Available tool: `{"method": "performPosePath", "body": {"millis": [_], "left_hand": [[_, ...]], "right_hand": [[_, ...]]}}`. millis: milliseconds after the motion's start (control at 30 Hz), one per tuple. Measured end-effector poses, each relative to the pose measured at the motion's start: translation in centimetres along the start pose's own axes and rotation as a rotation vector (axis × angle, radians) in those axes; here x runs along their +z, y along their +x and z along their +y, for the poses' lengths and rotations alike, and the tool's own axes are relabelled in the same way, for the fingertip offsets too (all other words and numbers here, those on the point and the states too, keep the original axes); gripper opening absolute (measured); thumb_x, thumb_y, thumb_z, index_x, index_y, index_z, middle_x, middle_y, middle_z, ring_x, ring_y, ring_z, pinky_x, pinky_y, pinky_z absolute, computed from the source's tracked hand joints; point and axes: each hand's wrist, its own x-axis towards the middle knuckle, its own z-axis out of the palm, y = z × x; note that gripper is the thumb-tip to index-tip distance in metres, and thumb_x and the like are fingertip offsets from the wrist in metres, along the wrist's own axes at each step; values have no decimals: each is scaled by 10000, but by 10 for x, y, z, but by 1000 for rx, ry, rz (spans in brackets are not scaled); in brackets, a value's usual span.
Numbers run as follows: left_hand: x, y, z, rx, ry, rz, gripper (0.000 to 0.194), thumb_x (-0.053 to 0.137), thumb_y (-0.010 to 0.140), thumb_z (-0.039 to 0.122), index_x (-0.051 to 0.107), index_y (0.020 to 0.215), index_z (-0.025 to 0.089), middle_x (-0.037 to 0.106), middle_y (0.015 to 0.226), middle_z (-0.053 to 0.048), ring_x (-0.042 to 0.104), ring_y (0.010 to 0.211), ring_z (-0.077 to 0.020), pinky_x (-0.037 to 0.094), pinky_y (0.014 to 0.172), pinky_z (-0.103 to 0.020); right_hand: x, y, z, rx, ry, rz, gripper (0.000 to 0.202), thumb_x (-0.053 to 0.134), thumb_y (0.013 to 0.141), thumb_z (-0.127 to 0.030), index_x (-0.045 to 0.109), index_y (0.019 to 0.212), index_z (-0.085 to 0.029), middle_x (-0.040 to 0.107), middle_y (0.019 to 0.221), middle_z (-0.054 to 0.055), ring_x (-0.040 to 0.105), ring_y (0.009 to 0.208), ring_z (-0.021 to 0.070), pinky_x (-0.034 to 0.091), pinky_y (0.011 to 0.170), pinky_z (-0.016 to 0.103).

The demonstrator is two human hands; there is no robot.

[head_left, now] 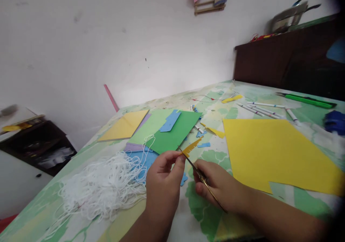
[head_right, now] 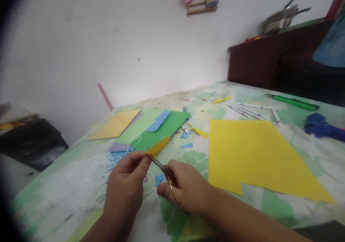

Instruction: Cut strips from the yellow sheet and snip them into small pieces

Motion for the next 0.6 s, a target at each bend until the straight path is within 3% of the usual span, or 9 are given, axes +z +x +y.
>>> {"method": "performPosePath", "body": {"millis": [333,600], "left_hand": [[1,-1,-1,60,74,-25,52,592,632,236,626,663,212,636,638,24,575,601,-121,460,576,-224],[0,-1,2,14,40,-50,35,595,621,218,617,645,206,625,586,35,561,542,-108,444,499,-200]], "right_hand": [[1,1,2,1,11,2,526,240,711,-675,396,697,-173,461,609,-1,401,534,120,324,485,231],[0,0,1,-6,1,-5,526,239,719,-667,407,702,-169,467,615,2,406,536,119,322,483,229]]}}
